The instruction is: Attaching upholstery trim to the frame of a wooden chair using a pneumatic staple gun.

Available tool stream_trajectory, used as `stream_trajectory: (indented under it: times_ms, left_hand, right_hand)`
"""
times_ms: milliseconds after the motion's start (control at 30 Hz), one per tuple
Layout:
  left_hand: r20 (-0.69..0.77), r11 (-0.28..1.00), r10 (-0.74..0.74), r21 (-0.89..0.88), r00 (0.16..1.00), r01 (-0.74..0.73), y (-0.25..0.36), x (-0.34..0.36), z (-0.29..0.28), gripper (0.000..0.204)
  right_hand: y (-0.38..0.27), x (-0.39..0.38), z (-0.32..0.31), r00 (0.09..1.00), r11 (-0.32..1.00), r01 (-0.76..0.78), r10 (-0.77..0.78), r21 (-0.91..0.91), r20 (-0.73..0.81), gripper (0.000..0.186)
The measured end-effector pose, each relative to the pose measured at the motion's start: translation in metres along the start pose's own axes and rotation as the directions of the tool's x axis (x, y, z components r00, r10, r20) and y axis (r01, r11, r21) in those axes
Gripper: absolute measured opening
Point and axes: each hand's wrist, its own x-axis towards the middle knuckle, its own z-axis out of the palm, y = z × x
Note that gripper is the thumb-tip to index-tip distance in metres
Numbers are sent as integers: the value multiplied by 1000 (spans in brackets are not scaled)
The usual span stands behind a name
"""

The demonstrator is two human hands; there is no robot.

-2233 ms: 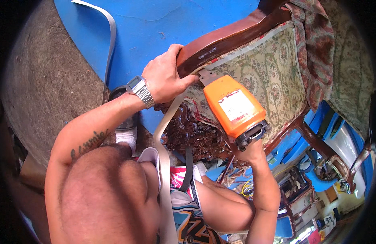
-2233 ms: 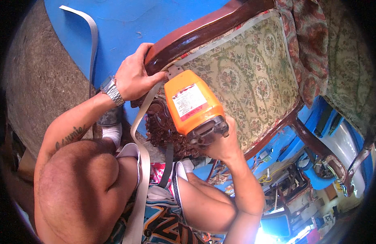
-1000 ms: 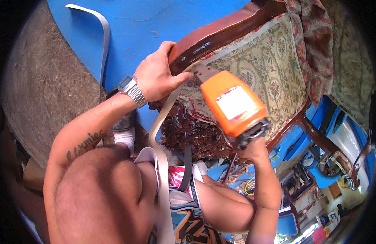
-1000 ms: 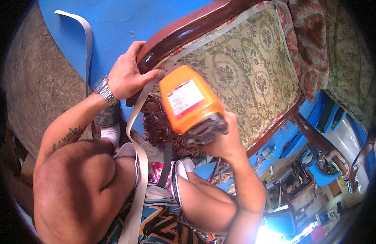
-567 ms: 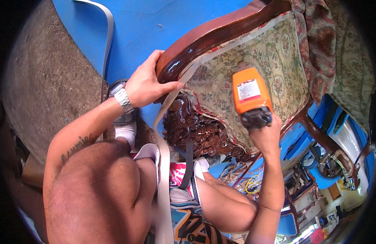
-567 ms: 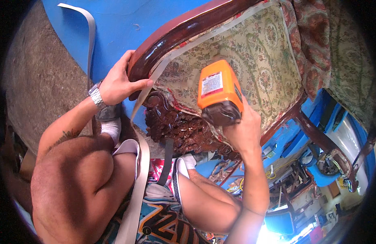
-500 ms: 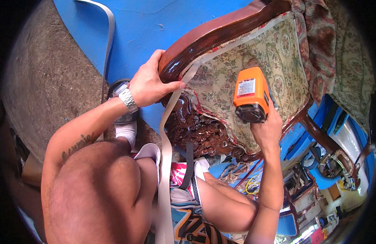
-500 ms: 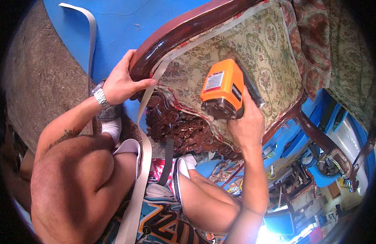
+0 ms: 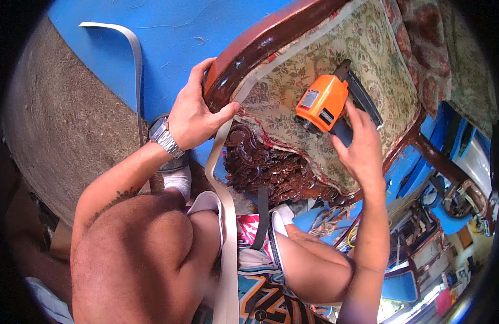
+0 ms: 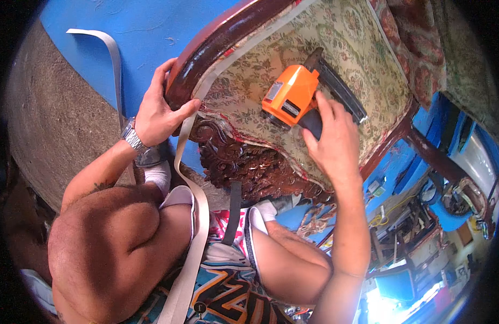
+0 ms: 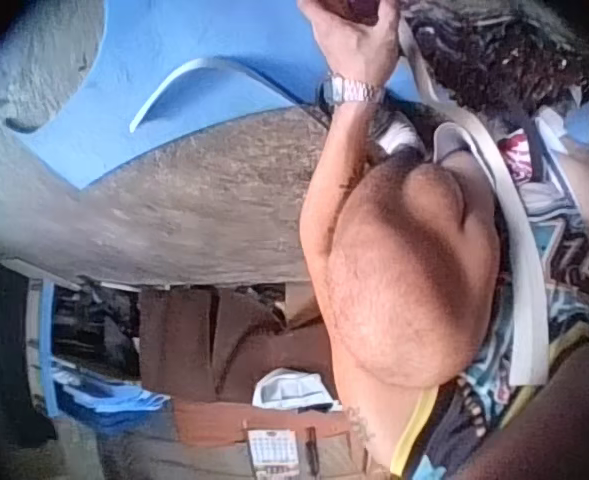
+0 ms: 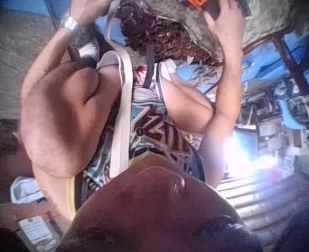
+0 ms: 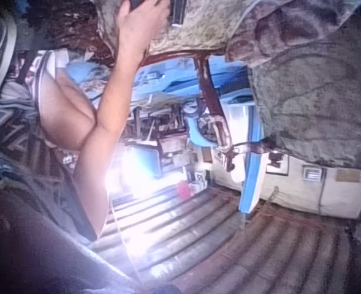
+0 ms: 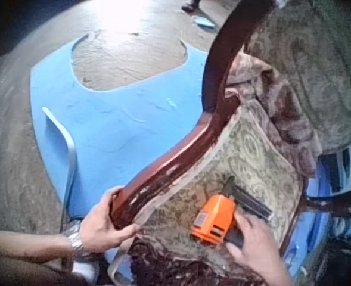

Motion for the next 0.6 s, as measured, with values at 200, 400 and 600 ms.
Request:
stream_trajectory:
  times_ms: [200, 400, 600]
  left_hand:
    - [-4, 999, -24, -25, 1000, 24, 8, 5, 4, 79]
    - [15, 996, -63, -64, 998, 64, -3, 2, 5, 78]
    - [53, 973, -162, -160, 985, 168, 6, 7, 7, 77]
  right_hand:
    - [2, -2, 26, 978, 962, -203, 191, 182, 85, 81]
    - [-10, -11, 14, 967, 896, -241, 254, 374, 14, 69]
    - [89, -107, 50, 922, 564, -384, 281, 731, 268, 38]
